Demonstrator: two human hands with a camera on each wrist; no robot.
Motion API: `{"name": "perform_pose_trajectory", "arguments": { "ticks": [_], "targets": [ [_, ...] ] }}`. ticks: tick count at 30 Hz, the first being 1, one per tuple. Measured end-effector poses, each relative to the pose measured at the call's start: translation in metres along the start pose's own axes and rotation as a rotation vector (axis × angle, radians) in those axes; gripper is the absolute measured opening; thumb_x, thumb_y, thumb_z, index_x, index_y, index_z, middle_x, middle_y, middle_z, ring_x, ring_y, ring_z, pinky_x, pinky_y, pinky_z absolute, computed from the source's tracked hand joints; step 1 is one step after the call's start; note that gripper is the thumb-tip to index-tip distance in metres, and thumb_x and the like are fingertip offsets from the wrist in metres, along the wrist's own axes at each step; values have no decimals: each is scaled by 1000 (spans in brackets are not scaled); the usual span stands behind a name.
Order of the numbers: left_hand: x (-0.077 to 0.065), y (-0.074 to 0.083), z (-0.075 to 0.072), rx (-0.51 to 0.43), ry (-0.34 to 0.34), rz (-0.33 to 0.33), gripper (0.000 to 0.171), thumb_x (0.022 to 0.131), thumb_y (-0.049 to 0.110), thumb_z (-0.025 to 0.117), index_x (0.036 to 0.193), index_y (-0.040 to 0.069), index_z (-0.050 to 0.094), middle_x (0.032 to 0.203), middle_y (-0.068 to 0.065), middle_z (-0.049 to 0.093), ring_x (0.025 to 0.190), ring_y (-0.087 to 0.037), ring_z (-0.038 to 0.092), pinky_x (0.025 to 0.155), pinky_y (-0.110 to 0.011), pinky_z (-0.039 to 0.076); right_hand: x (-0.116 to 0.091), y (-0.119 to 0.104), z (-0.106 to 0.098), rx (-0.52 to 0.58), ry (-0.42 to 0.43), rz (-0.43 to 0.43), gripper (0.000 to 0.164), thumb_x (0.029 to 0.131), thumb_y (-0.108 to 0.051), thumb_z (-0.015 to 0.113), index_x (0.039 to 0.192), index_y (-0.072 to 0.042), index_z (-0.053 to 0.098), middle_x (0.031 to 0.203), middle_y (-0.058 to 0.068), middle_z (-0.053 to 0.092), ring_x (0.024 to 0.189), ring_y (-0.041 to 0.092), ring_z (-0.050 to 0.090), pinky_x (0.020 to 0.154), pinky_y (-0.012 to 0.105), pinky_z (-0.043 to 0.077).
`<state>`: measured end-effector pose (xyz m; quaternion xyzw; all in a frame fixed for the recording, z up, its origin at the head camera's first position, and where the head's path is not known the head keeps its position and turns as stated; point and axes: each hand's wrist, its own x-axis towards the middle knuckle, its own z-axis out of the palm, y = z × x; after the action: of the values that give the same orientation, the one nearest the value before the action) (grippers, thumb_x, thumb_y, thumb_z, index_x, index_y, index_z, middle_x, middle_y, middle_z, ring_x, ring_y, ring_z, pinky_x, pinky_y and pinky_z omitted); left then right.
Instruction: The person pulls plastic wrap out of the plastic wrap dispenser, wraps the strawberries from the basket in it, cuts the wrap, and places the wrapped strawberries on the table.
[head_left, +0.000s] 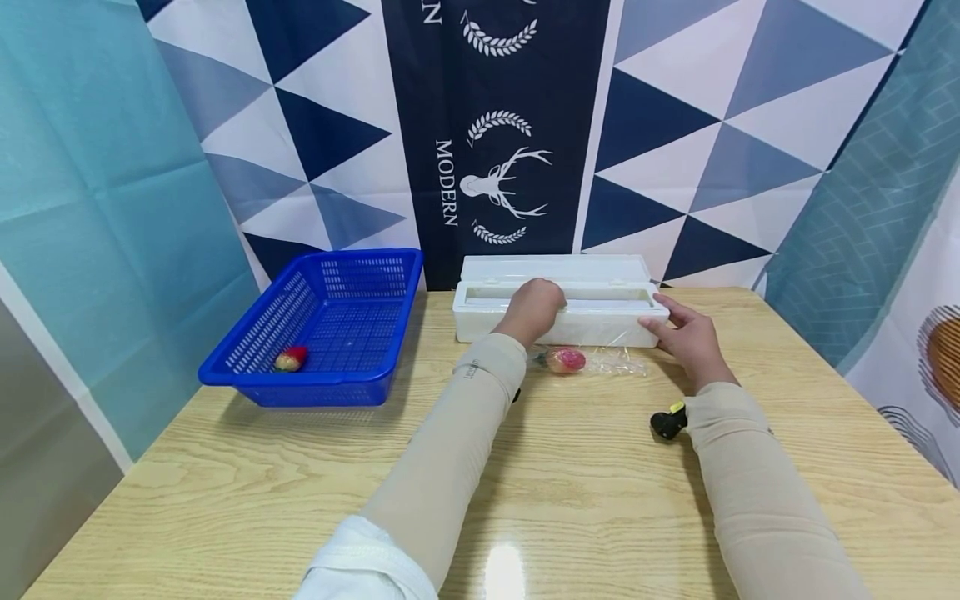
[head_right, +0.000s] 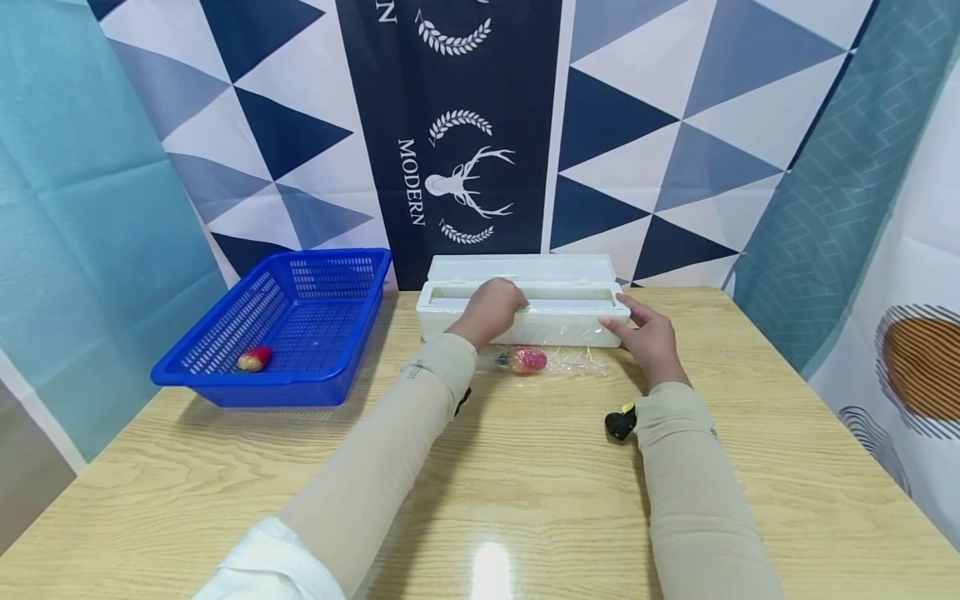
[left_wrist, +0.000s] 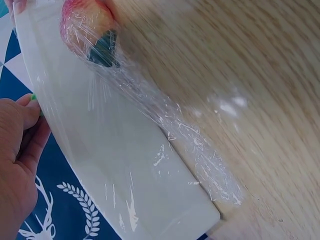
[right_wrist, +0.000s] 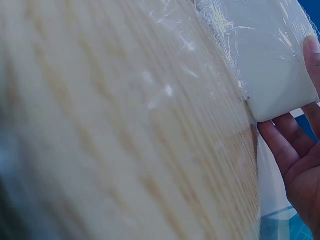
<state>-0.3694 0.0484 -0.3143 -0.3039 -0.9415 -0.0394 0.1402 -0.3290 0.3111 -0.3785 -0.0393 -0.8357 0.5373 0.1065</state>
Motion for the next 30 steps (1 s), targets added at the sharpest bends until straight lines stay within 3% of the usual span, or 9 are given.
{"name": "perform_pose_trajectory", "arguments": {
  "ticks": [8,15,22,30],
  "targets": [
    [-2,-3,-1,-16,-2,-1,23,94,7,61,112,15,74,110,2,71,107,-13,63,97,-23,45,1,0,1,10,-5,-1,74,87,-45,67,151,-23,37,156,13,29,122,23,52,79,19,52],
    [-4,-5,-3,-5,4,14,23,94,8,60,111,15,74,110,2,71,107,-13,63,97,-22,44,1,0,0,7,-1,8,75,86,-46,68,151,-23,37,155,13,30,118,18,54,78,17,52],
    [-7,-12,-3,4,1,3,23,95,8,60,110,16,74,110,3,71,106,-13,63,96,-22,45,2,-3,2,10,-3,19,76,86,-47,67,151,-24,35,156,13,27,129,30,46,78,16,51],
    [-9,-20,-2,22,-2,11,24,94,6,60,111,16,75,110,3,71,107,-13,63,96,-23,45,0,-3,2,-1,0,20,78,86,-48,67,152,-23,34,156,14,27,132,33,42,77,15,51]
  ]
}}
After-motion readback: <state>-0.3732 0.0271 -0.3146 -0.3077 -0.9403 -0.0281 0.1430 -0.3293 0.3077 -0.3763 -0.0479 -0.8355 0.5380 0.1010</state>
